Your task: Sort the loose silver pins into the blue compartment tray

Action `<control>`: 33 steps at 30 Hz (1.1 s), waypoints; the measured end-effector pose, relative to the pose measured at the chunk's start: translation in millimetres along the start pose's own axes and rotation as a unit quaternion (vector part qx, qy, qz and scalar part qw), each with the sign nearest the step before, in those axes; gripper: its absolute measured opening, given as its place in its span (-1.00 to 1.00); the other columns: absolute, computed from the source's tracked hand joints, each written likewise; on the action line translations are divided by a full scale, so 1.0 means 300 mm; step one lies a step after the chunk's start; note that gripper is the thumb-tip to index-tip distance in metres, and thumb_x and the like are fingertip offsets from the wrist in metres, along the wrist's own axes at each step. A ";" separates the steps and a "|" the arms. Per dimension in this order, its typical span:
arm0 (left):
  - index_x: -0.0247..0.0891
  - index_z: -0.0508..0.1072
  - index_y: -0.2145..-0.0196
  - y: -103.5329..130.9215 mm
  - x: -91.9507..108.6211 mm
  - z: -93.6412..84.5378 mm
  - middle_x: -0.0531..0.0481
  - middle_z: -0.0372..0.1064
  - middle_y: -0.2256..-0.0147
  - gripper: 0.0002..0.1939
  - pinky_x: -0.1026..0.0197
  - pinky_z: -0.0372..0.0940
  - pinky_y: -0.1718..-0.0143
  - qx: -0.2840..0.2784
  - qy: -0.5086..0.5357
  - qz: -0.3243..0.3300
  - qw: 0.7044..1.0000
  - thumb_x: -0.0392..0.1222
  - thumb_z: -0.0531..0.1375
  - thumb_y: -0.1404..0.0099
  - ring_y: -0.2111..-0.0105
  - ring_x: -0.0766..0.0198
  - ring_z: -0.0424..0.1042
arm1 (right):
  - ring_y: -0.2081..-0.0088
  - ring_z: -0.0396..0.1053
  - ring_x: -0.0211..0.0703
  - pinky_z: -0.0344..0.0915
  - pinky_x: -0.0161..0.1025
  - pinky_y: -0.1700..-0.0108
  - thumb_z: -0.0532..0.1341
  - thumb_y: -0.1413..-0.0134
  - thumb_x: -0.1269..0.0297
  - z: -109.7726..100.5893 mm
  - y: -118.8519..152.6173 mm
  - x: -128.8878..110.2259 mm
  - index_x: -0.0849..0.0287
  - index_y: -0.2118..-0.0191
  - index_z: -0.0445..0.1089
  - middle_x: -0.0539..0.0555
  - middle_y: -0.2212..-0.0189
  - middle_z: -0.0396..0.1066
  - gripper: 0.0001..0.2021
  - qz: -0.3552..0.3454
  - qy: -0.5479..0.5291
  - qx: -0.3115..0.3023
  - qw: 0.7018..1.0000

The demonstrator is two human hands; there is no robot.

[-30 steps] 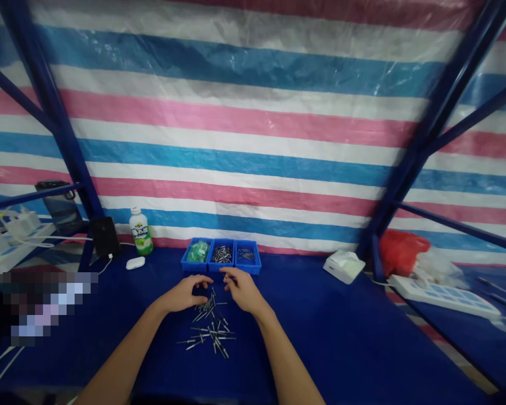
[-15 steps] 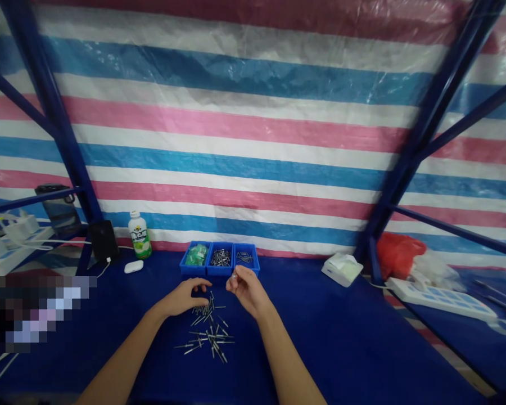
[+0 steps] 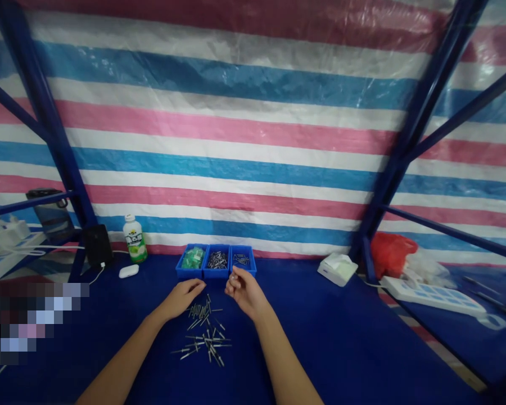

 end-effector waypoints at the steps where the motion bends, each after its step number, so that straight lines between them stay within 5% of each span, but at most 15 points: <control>1: -0.19 0.53 0.22 0.002 0.001 0.000 0.01 0.52 0.24 -0.58 0.24 0.22 0.17 -0.001 -0.001 0.001 1.000 0.11 0.00 -0.35 0.23 0.18 0.43 | 0.58 0.07 -0.32 0.18 -0.29 0.41 0.28 -0.05 0.11 -0.022 -0.011 0.003 0.14 0.57 0.21 -0.14 0.68 -0.04 -0.67 0.001 0.012 0.032 0.999; 7: -0.20 0.52 0.21 -0.006 -0.005 0.001 0.02 0.53 0.27 -0.57 0.25 0.22 0.23 -0.005 -0.010 0.002 1.000 0.12 -0.02 -0.35 0.28 0.19 0.44 | 0.64 0.16 -0.34 0.10 -0.35 0.53 0.32 0.04 0.05 -0.106 -0.087 0.036 0.14 0.54 0.27 -0.13 0.71 0.11 -0.68 -0.016 0.107 0.157 0.982; 12: -0.18 0.53 0.19 -0.011 0.000 0.001 0.01 0.53 0.24 -0.61 0.25 0.22 0.21 -0.004 -0.006 0.008 1.000 0.09 0.02 -0.34 0.26 0.19 0.44 | 0.48 0.40 -0.23 0.23 -0.30 0.42 0.31 0.05 0.02 -0.049 -0.097 0.039 0.12 0.08 0.38 0.04 0.35 0.46 -0.58 -0.052 0.132 0.120 0.983; 14: -0.18 0.53 0.17 -0.006 0.001 0.002 0.00 0.53 0.25 -0.62 0.25 0.22 0.24 -0.009 -0.006 0.003 1.000 0.08 0.05 -0.32 0.29 0.20 0.44 | 0.48 0.38 -0.22 0.24 -0.28 0.39 0.29 0.03 0.07 -0.035 -0.077 0.027 0.15 0.10 0.40 0.03 0.39 0.46 -0.62 -0.085 0.228 0.102 0.965; 18: -0.19 0.51 0.13 -0.002 -0.017 0.009 0.01 0.50 0.34 -0.66 0.25 0.22 0.32 -0.014 -0.023 0.001 1.000 0.02 0.10 -0.29 0.38 0.22 0.41 | 0.44 0.36 -0.18 0.24 -0.27 0.33 0.20 -0.07 0.20 -0.032 -0.029 0.031 0.17 0.29 0.49 0.03 0.47 0.46 -0.81 -0.126 0.535 0.023 0.835; 21: -0.19 0.52 0.15 -0.011 -0.041 0.016 0.01 0.48 0.35 -0.71 0.26 0.22 0.32 -0.009 -0.038 0.018 0.999 -0.07 0.12 -0.26 0.38 0.25 0.40 | 0.28 0.42 -0.11 0.25 -0.25 0.20 0.14 -0.13 0.27 -0.043 -0.023 0.061 0.13 0.18 0.51 0.09 0.32 0.50 -0.78 -0.136 0.678 0.016 0.722; 24: -0.17 0.53 0.18 -0.023 -0.057 0.020 0.02 0.46 0.36 -0.74 0.26 0.22 0.31 -0.004 -0.056 0.028 0.998 -0.12 0.11 -0.26 0.38 0.25 0.39 | 0.13 0.41 -0.08 0.23 -0.25 0.11 0.13 -0.17 0.26 -0.041 -0.046 0.100 0.04 0.04 0.47 0.10 0.17 0.46 -0.72 -0.127 0.757 0.018 0.641; 28: -0.15 0.53 0.17 -0.022 -0.053 0.018 0.03 0.45 0.35 -0.74 0.26 0.22 0.31 -0.005 -0.060 0.023 0.998 -0.10 0.11 -0.26 0.37 0.26 0.39 | 0.11 0.40 -0.12 0.22 -0.29 0.15 0.09 -0.22 0.28 -0.039 -0.066 0.127 0.03 0.11 0.49 0.10 0.13 0.41 -0.75 -0.076 0.804 0.035 0.589; 33: -0.18 0.53 0.16 -0.011 -0.043 0.018 0.00 0.45 0.35 -0.71 0.26 0.22 0.30 -0.005 -0.057 0.011 0.998 -0.06 0.11 -0.26 0.37 0.25 0.38 | 0.10 0.39 -0.14 0.19 -0.31 0.13 0.04 -0.23 0.39 -0.045 -0.050 0.121 0.07 0.09 0.44 0.09 0.12 0.40 -0.72 -0.082 0.797 0.025 0.598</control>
Point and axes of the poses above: each hand's wrist, its own y-axis away from the middle knuckle, its own z-axis out of the palm, x = y × z, the point moved 3 cm from there along -y, towards the middle knuckle
